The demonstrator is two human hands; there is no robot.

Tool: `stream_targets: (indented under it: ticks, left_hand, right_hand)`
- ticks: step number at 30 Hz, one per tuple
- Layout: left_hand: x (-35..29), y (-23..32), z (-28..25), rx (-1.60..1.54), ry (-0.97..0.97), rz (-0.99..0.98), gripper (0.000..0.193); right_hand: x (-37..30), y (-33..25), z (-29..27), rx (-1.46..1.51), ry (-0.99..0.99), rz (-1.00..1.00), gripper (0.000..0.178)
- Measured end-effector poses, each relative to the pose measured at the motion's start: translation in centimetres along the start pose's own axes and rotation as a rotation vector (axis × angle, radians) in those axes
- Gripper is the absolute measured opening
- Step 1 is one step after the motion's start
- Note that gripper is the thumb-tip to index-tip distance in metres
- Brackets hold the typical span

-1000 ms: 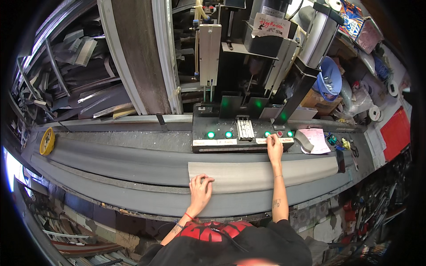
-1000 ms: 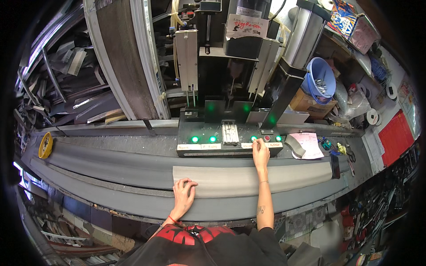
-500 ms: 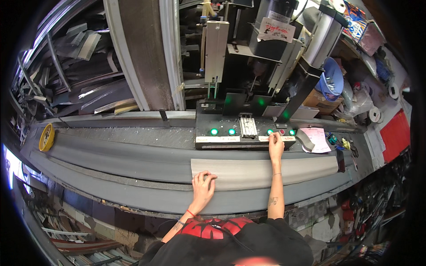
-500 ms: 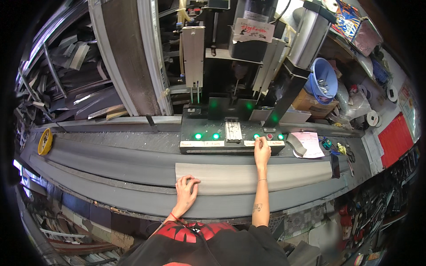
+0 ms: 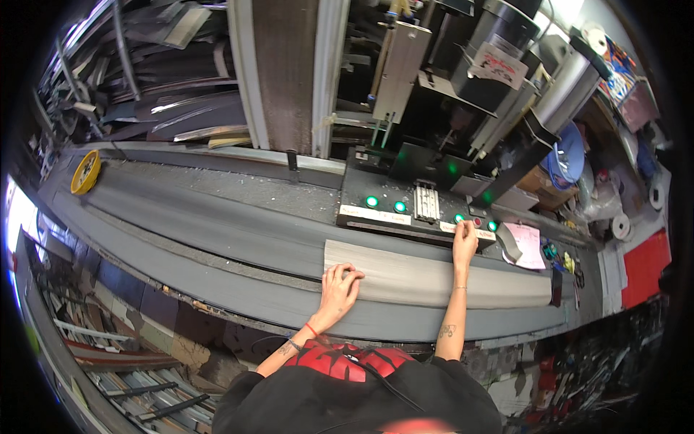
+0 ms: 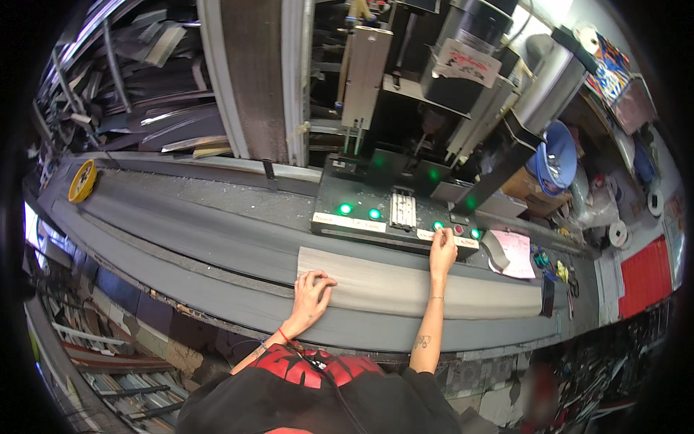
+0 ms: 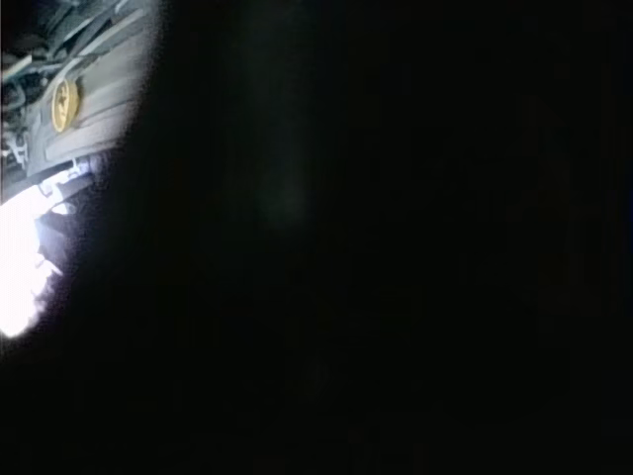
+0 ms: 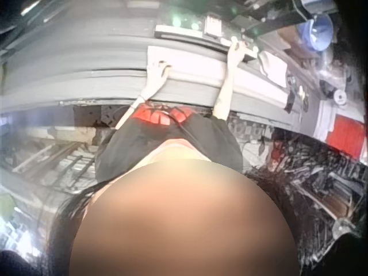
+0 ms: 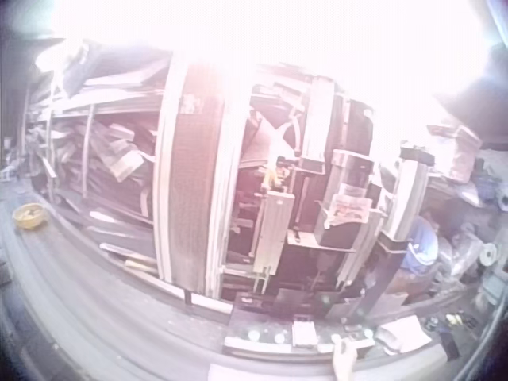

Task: The person measures and marks a long metal profile with a tape measure and marker, then positions it in a cutting machine and operates the control panel to cut the piece. The cut segment is removed and placed aside.

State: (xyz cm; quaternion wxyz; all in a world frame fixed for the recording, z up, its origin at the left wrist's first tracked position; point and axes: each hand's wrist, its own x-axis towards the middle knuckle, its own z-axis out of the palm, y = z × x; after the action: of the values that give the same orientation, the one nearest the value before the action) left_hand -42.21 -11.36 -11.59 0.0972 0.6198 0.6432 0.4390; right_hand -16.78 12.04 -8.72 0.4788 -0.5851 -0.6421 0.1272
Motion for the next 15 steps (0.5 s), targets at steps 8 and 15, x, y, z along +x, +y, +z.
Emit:
stream_targets:
  ticks: [8,15]
  left_hand:
    - [0.04,0.01,0.07,0.007,-0.027,-0.022,0.016]
    - [0.11,0.13,-0.02,0.01,-0.029,-0.021,0.017]
  right_hand:
    - [0.04,-0.02,0.0,-0.027,-0.011,0.042,0.021]
    - [-0.01,-0.43,-0.1,-0.058,-0.007,0.05,0.019]
